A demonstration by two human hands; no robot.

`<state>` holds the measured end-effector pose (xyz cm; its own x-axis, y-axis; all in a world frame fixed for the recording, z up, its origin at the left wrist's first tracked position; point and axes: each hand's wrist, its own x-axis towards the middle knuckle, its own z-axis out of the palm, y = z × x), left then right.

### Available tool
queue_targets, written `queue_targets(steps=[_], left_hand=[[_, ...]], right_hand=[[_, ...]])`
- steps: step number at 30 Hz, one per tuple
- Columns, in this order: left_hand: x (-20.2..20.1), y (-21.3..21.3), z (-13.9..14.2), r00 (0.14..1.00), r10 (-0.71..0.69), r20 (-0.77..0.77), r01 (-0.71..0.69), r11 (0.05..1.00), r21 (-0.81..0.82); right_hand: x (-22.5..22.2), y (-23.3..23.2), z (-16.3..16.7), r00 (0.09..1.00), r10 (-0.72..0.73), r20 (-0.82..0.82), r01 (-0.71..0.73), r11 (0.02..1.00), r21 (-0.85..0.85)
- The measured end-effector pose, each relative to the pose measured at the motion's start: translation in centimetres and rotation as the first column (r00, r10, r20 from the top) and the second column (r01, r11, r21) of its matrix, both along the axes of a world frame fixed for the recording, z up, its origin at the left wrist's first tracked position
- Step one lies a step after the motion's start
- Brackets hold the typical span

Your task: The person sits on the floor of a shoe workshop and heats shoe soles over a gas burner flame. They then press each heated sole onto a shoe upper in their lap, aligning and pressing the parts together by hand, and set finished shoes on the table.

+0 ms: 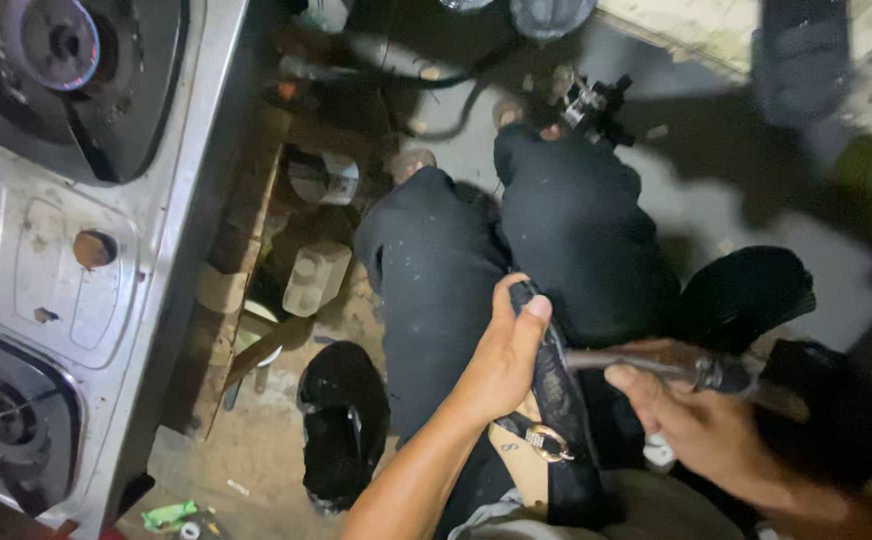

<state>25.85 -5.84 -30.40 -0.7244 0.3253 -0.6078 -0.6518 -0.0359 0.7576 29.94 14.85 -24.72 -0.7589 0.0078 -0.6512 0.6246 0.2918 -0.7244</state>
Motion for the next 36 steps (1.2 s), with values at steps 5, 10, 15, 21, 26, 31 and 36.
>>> queue_targets(steps=[5,10,15,21,26,31,36], left_hand=[[0.0,-1.5,-1.2,0.996,-0.009,-0.084,0.013,0.999,0.043],[2.8,-1.2,0.3,0.996,-0.045,-0.077,0.051,0.995,0.081],[5.5,-0.5,5.9,0.994,0.077,-0.08,-0.054,0.965,0.257],[9.6,-2.5,12.4,0.802,-0.152,-0.577,0.14,0.988,-0.065],[15.5,-1.6,15.3,0.71,-0.331,-0.622,0.208,0.942,-0.264],[18.3,-1.5,15.8,0.631,-0.309,-0.711,0.206,0.951,-0.23],[20.3,-1.7,16.1,0.508,-0.302,-0.807,0.211,0.952,-0.223]], right_hand=[[-2.9,-1.4,-0.5,0.992,0.067,0.111,-0.087,0.979,0.185],[-3.1,-1.5,0.7,0.976,0.123,0.177,-0.158,0.967,0.198],[0.3,-0.2,4.1,0.998,-0.002,-0.067,-0.01,0.983,-0.181],[8.0,1.2,9.7,0.689,0.246,-0.682,-0.309,0.95,0.031],[13.5,3.3,12.2,0.515,0.53,-0.674,-0.476,0.83,0.289],[15.3,6.3,11.7,0.711,0.37,-0.598,-0.489,0.871,-0.042],[17.5,6.6,12.0,0.854,0.34,-0.394,-0.392,0.918,-0.057]])
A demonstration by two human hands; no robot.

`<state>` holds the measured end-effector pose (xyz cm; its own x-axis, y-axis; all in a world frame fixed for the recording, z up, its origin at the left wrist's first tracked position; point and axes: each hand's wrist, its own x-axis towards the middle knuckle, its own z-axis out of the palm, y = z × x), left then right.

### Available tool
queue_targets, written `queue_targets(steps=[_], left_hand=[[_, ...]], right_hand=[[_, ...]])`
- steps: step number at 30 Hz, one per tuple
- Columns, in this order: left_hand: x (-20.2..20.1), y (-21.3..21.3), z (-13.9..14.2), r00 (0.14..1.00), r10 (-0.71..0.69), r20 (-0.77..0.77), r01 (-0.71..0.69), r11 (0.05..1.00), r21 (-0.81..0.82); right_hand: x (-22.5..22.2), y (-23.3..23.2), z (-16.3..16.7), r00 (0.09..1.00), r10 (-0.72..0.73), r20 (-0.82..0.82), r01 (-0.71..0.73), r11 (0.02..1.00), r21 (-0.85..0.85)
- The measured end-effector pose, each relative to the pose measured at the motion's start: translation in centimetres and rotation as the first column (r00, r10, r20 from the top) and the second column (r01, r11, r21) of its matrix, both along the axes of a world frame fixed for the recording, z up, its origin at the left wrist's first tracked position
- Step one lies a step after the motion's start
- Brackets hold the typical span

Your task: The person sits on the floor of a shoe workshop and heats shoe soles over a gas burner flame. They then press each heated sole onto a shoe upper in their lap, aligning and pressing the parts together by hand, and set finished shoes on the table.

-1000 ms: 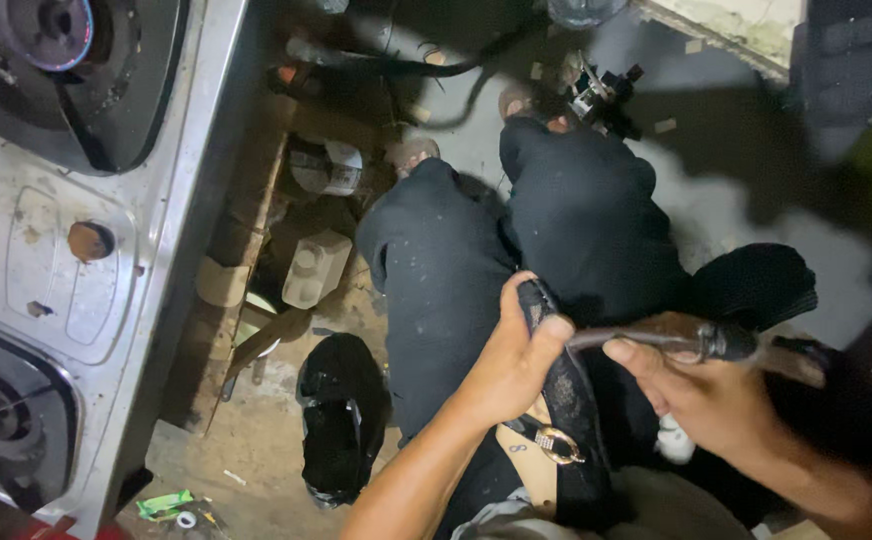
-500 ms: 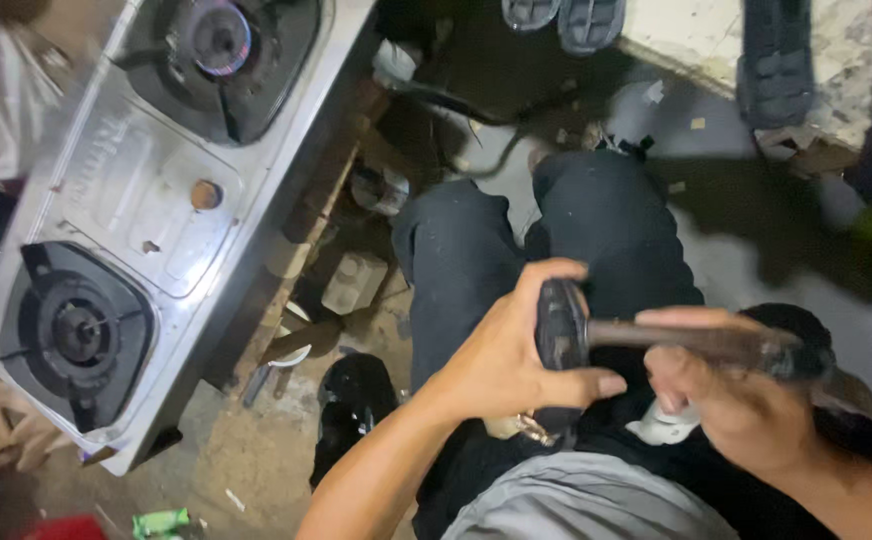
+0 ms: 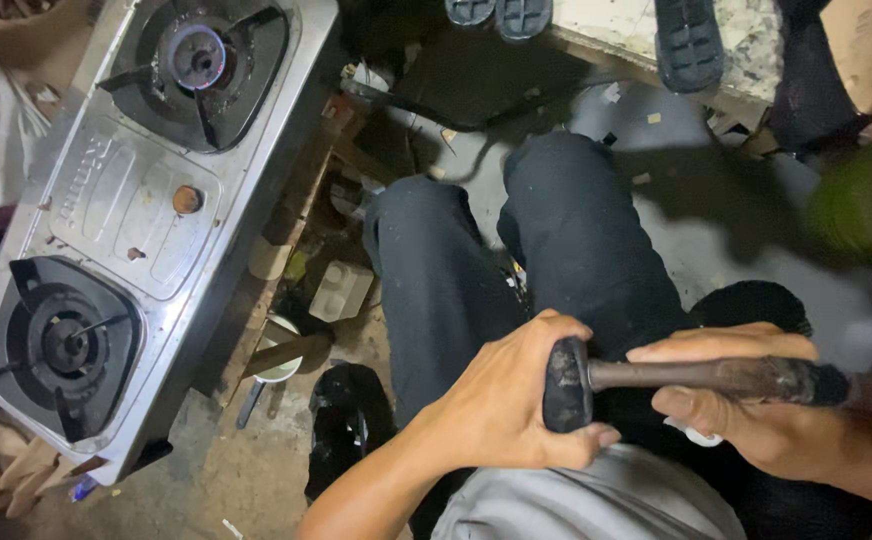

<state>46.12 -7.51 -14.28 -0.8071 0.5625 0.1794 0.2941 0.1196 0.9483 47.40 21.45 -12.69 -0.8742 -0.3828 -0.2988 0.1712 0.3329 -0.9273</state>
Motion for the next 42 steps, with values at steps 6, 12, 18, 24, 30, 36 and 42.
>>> queue_targets(steps=[6,12,18,24,30,36,42], left_hand=[[2.5,0.2,0.7,0.988,-0.042,-0.15,0.039,0.999,-0.023],[2.9,0.3,0.4,0.97,-0.143,-0.196,0.132,0.989,-0.07],[-2.0,1.7,-1.6,0.917,0.036,0.398,0.01,0.994,-0.112],[-7.0,1.6,-5.8,0.825,0.173,0.538,-0.131,0.985,-0.116],[-10.7,0.7,-7.2,0.766,0.18,0.617,-0.106,0.982,-0.156],[-13.0,0.7,-8.1,0.827,0.117,0.55,-0.014,0.982,-0.187],[-11.9,0.7,-6.0,0.85,0.094,0.519,-0.018,0.989,-0.15]], right_hand=[[1.0,0.3,1.6,0.88,0.319,-0.351,-0.286,0.947,0.146],[1.2,0.5,2.6,0.976,0.212,-0.058,-0.208,0.976,0.062],[-2.2,-2.3,1.0,0.928,-0.213,0.305,0.168,0.971,0.167],[-5.1,-2.5,-3.9,0.862,-0.223,0.455,0.225,0.973,0.051],[-9.1,-3.3,-6.1,0.844,-0.239,0.48,0.254,0.967,0.036],[-11.9,-5.8,-5.9,0.908,-0.248,0.339,0.167,0.954,0.251],[-10.8,-3.3,-5.8,0.879,-0.214,0.426,0.196,0.977,0.085]])
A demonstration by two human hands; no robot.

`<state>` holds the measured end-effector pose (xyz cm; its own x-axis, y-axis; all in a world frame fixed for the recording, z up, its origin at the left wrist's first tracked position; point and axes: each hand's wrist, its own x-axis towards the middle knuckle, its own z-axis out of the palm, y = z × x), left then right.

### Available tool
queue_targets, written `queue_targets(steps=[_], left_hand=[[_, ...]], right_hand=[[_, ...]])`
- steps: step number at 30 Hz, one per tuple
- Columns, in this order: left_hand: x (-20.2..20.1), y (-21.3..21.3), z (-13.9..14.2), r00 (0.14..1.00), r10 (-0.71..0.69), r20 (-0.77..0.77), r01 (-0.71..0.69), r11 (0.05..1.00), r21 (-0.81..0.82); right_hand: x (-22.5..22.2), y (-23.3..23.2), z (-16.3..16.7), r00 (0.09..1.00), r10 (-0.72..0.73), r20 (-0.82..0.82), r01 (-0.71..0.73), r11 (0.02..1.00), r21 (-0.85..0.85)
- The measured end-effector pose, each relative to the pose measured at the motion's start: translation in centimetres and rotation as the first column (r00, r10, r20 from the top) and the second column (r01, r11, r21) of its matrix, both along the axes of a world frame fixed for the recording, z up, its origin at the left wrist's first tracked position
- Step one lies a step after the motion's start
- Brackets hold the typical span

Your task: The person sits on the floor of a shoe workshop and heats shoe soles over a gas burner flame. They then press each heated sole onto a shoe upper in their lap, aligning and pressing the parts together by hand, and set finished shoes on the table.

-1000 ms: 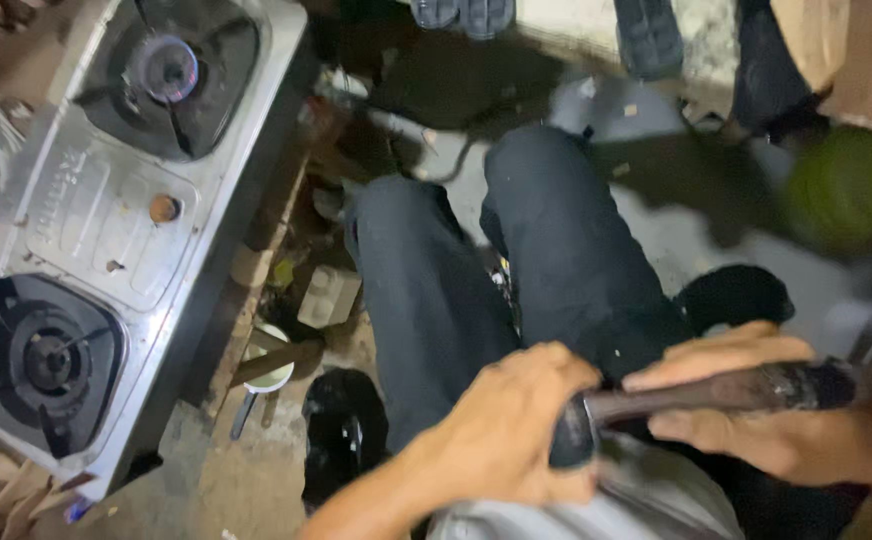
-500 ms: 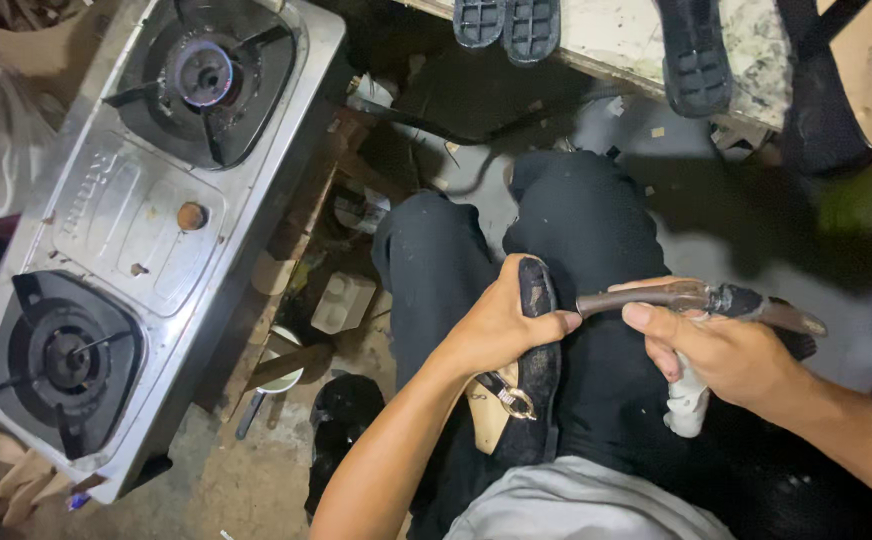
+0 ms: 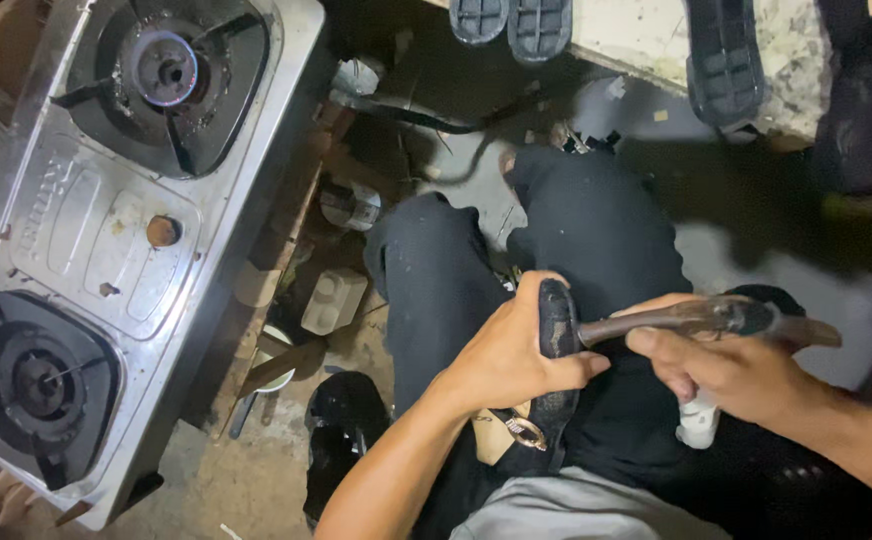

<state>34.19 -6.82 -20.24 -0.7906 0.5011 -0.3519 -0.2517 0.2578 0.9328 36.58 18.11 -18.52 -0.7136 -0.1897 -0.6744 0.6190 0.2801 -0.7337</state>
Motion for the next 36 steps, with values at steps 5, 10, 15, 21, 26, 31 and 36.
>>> queue_targets(steps=[5,10,15,21,26,31,36], left_hand=[[4.0,0.2,2.9,0.994,0.002,-0.11,-0.012,0.996,-0.091],[8.8,2.8,5.6,0.91,-0.077,-0.408,0.054,0.996,-0.068],[14.5,0.7,7.2,0.705,0.039,-0.708,0.088,0.986,0.142],[17.2,2.4,2.1,0.748,-0.108,0.655,-0.466,0.618,0.633],[16.3,7.5,-1.4,0.533,-0.012,0.846,-0.824,0.221,0.522],[16.1,8.4,-3.8,0.435,0.239,0.868,-0.895,0.224,0.387],[16.4,8.6,-5.8,0.463,0.289,0.838,-0.873,0.311,0.375]], right_hand=[[2.6,1.1,1.0,0.989,-0.135,-0.064,0.137,0.99,0.035],[5.8,2.0,2.4,0.956,0.201,-0.212,-0.202,0.979,0.019],[7.4,3.9,3.8,0.993,-0.119,-0.026,0.122,0.974,0.194],[13.4,2.4,7.0,0.674,0.095,-0.733,0.174,0.943,0.282],[16.7,-0.2,5.0,0.588,0.262,-0.766,-0.091,0.962,0.259],[18.7,1.6,4.7,0.873,-0.061,-0.484,0.172,0.967,0.188],[20.0,-0.2,3.4,0.699,0.252,-0.67,-0.016,0.941,0.337]])
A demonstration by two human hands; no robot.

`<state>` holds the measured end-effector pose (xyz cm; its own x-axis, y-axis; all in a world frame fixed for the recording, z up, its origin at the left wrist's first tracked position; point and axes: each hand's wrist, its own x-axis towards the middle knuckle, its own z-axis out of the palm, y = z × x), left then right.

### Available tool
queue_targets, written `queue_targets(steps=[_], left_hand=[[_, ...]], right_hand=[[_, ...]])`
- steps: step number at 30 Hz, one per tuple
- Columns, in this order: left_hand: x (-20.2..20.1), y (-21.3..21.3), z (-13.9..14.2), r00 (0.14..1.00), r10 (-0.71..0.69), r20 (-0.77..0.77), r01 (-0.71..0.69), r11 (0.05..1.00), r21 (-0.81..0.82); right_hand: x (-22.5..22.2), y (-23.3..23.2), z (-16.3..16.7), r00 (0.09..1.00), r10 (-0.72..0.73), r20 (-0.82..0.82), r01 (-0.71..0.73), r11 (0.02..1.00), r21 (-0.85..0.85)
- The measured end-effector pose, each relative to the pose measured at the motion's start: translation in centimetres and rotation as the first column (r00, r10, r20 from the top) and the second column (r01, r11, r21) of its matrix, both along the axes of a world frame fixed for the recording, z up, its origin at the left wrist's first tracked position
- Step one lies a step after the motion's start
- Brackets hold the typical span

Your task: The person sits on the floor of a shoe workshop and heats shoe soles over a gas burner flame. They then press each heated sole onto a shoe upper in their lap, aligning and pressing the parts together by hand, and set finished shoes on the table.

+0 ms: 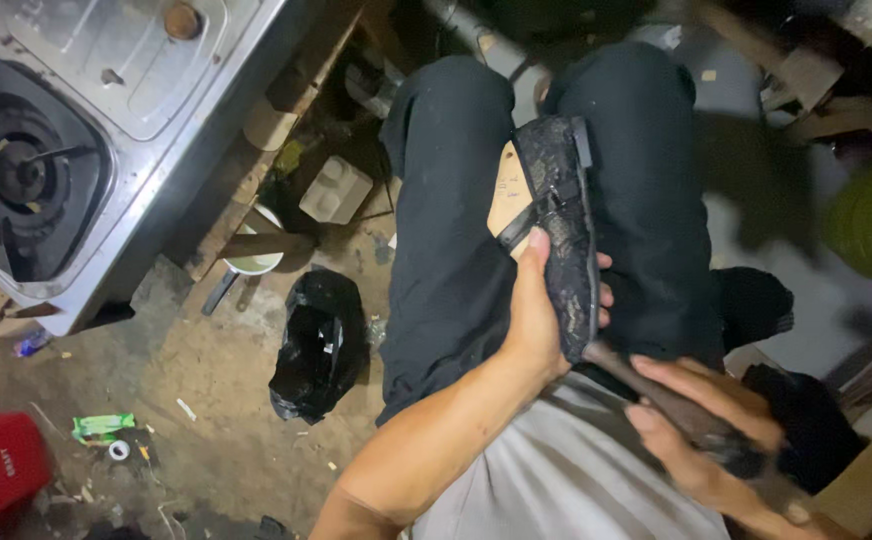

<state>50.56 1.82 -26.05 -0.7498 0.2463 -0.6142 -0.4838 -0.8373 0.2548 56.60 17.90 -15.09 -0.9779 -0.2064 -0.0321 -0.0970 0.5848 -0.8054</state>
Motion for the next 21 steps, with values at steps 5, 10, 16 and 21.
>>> queue_targets(steps=[5,10,16,21], left_hand=[[-0.1,-0.7,-1.6,1.0,-0.01,-0.003,0.009,0.99,-0.138],[-0.8,-1.6,-3.4,1.0,-0.029,0.0,0.029,0.999,-0.04],[-1.7,-2.1,-5.2,0.992,-0.087,-0.095,0.084,0.996,-0.035],[-2.5,-2.6,-6.5,0.987,-0.141,-0.079,0.144,0.989,0.036]], right_hand=[[-2.1,-2.3,-2.0,0.995,0.093,0.038,-0.092,0.996,-0.002],[-5.1,-1.5,-3.6,0.983,-0.044,0.181,0.05,0.998,-0.028],[-9.2,-1.7,-7.5,0.728,-0.238,0.642,0.381,0.92,-0.091],[-13.0,-2.1,-7.4,0.793,-0.243,0.558,0.416,0.886,-0.205]])
